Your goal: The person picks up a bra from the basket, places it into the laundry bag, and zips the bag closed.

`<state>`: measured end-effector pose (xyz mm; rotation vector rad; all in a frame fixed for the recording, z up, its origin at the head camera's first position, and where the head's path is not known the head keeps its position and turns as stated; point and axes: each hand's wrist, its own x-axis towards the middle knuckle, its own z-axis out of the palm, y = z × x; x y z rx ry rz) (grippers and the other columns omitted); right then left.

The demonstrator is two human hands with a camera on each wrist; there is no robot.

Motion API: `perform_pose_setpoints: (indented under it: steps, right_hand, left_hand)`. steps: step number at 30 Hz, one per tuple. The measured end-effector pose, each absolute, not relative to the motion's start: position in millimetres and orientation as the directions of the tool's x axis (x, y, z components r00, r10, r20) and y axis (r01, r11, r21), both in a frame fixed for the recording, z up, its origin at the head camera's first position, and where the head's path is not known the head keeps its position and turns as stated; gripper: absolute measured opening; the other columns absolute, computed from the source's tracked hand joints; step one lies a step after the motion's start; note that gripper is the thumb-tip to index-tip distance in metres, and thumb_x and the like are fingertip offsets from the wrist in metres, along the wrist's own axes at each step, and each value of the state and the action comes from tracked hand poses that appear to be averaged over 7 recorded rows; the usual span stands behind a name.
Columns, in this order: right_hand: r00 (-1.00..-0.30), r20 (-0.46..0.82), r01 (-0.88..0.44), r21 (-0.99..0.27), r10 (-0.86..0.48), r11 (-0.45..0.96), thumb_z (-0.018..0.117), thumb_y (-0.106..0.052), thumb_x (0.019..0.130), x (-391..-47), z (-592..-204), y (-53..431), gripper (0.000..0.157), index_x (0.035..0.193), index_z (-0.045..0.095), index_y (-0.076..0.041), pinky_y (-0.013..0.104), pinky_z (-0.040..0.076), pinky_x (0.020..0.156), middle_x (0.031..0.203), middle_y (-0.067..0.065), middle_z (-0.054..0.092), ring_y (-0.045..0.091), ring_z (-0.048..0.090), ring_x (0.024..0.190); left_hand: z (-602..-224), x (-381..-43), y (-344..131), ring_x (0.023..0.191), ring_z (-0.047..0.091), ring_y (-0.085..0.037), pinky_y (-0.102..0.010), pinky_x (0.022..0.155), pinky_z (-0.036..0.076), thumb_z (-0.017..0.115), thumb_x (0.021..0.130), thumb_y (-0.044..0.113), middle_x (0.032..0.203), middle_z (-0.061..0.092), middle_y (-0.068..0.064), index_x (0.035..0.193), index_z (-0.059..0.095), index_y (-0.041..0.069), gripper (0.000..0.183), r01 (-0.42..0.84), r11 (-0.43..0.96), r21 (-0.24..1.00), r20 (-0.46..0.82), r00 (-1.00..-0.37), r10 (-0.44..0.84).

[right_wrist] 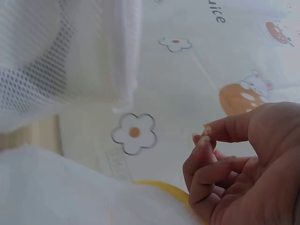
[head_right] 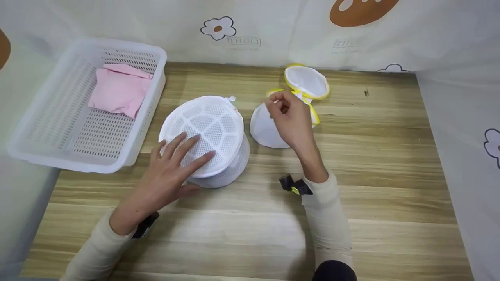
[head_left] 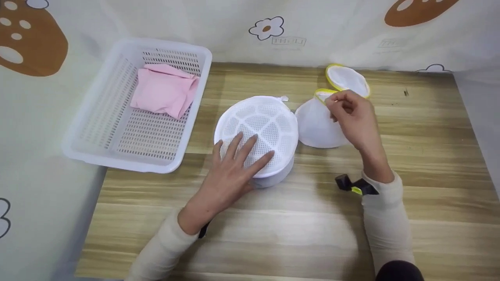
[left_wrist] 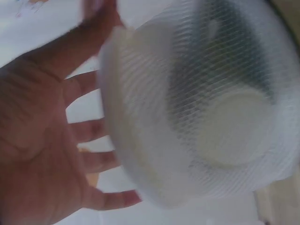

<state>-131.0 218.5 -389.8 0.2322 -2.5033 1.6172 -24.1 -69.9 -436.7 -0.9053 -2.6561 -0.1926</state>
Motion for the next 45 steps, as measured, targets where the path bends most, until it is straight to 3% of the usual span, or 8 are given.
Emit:
perform_pose_setpoints:
  steps: [3, 5, 8, 13, 22, 29, 38, 45]
  right_hand:
    - [-0.974, 0.227, -0.198, -0.896, 0.028, 0.397, 0.063, -0.018, 0.093, -125.7, -384.6, 238.5, 0.022, 0.098, 0.065, 0.003, 0.021, 0.047, 0.057, 0.075, 0.009, 0.058, 0.017, 0.053, 0.065]
    - [-0.971, 0.223, -0.173, -0.904, 0.086, 0.392, 0.064, -0.018, 0.092, -125.9, -384.4, 252.1, 0.022, 0.098, 0.065, 0.003, 0.019, 0.046, 0.055, 0.076, 0.008, 0.059, 0.016, 0.053, 0.064]
    - [-0.962, 0.198, -0.112, -0.913, 0.187, 0.393, 0.065, -0.018, 0.092, -131.2, -389.0, 273.0, 0.018, 0.096, 0.065, 0.0, 0.018, 0.044, 0.052, 0.072, 0.004, 0.058, 0.013, 0.051, 0.061]
    - [-0.953, 0.096, 0.036, -0.905, 0.287, 0.424, 0.062, -0.02, 0.093, -140.1, -400.8, 302.2, 0.018, 0.097, 0.063, -0.003, 0.016, 0.042, 0.049, 0.067, -0.003, 0.056, 0.008, 0.051, 0.057]
    - [-0.972, -0.113, 0.216, -0.776, 0.206, 0.593, 0.055, -0.04, 0.095, -141.6, -419.4, 326.2, 0.041, 0.107, 0.057, 0.0, 0.021, 0.047, 0.055, 0.076, 0.0, 0.059, 0.01, 0.057, 0.064]
    - [-0.963, -0.21, 0.27, -0.751, 0.17, 0.603, 0.053, -0.048, 0.094, -150.6, -424.3, 329.3, 0.056, 0.116, 0.055, 0.004, 0.021, 0.049, 0.058, 0.08, 0.003, 0.06, 0.01, 0.057, 0.066]
    - [-0.946, -0.305, 0.302, -0.719, 0.107, 0.626, 0.051, -0.058, 0.09, -160.4, -431.6, 332.2, 0.067, 0.106, 0.061, 0.006, 0.022, 0.046, 0.055, 0.072, 0.001, 0.06, 0.011, 0.055, 0.065]
    - [-0.934, -0.347, 0.326, -0.731, 0.085, 0.599, 0.055, -0.056, 0.09, -168.9, -436.9, 328.1, 0.062, 0.098, 0.063, 0.005, 0.024, 0.044, 0.052, 0.069, 0.002, 0.059, 0.013, 0.054, 0.061]
  left_hand:
    - [-446.5, -32.2, -65.6, 0.126, 0.036, -0.044, -0.064, 0.089, 0.034, 0.069, 0.083, 0.006, 0.138, 0.04, -0.018, 0.14, 0.044, 0.031, 0.067, 0.602, 0.798, -0.025, 0.43, -0.714, 0.552]
    - [-451.6, -38.4, -63.5, 0.12, 0.04, -0.044, -0.061, 0.085, 0.038, 0.056, 0.087, -0.003, 0.132, 0.042, -0.019, 0.138, 0.045, 0.03, 0.061, 0.595, 0.803, -0.043, 0.492, -0.687, 0.535]
    - [-455.5, -46.3, -60.7, 0.114, 0.043, -0.044, -0.058, 0.079, 0.04, 0.048, 0.091, -0.006, 0.128, 0.043, -0.02, 0.136, 0.046, 0.027, 0.056, 0.579, 0.813, -0.059, 0.541, -0.666, 0.514]
    - [-457.8, -61.3, -54.1, 0.109, 0.046, -0.044, -0.054, 0.073, 0.042, 0.045, 0.093, -0.004, 0.125, 0.045, -0.022, 0.133, 0.048, 0.024, 0.049, 0.53, 0.843, -0.093, 0.56, -0.672, 0.485]
    - [-463.7, -94.0, -39.6, 0.106, 0.049, -0.047, -0.056, 0.071, 0.044, 0.04, 0.094, -0.002, 0.122, 0.05, -0.024, 0.132, 0.048, 0.019, 0.044, 0.449, 0.879, -0.159, 0.555, -0.696, 0.456]
    - [-459.7, -123.0, -31.9, 0.105, 0.049, -0.046, -0.054, 0.069, 0.044, 0.04, 0.096, 0.0, 0.123, 0.051, -0.024, 0.133, 0.049, 0.018, 0.042, 0.392, 0.903, -0.173, 0.54, -0.729, 0.42]
    - [-456.2, -165.7, -30.0, 0.104, 0.051, -0.045, -0.052, 0.067, 0.045, 0.06, 0.092, 0.021, 0.124, 0.052, -0.023, 0.133, 0.046, 0.018, 0.043, 0.342, 0.921, -0.186, 0.555, -0.737, 0.386]
    - [-454.0, -194.3, -31.7, 0.112, 0.047, -0.047, -0.057, 0.074, 0.045, 0.041, 0.098, 0.004, 0.129, 0.049, -0.023, 0.137, 0.043, 0.018, 0.042, 0.316, 0.931, -0.185, 0.504, -0.782, 0.365]
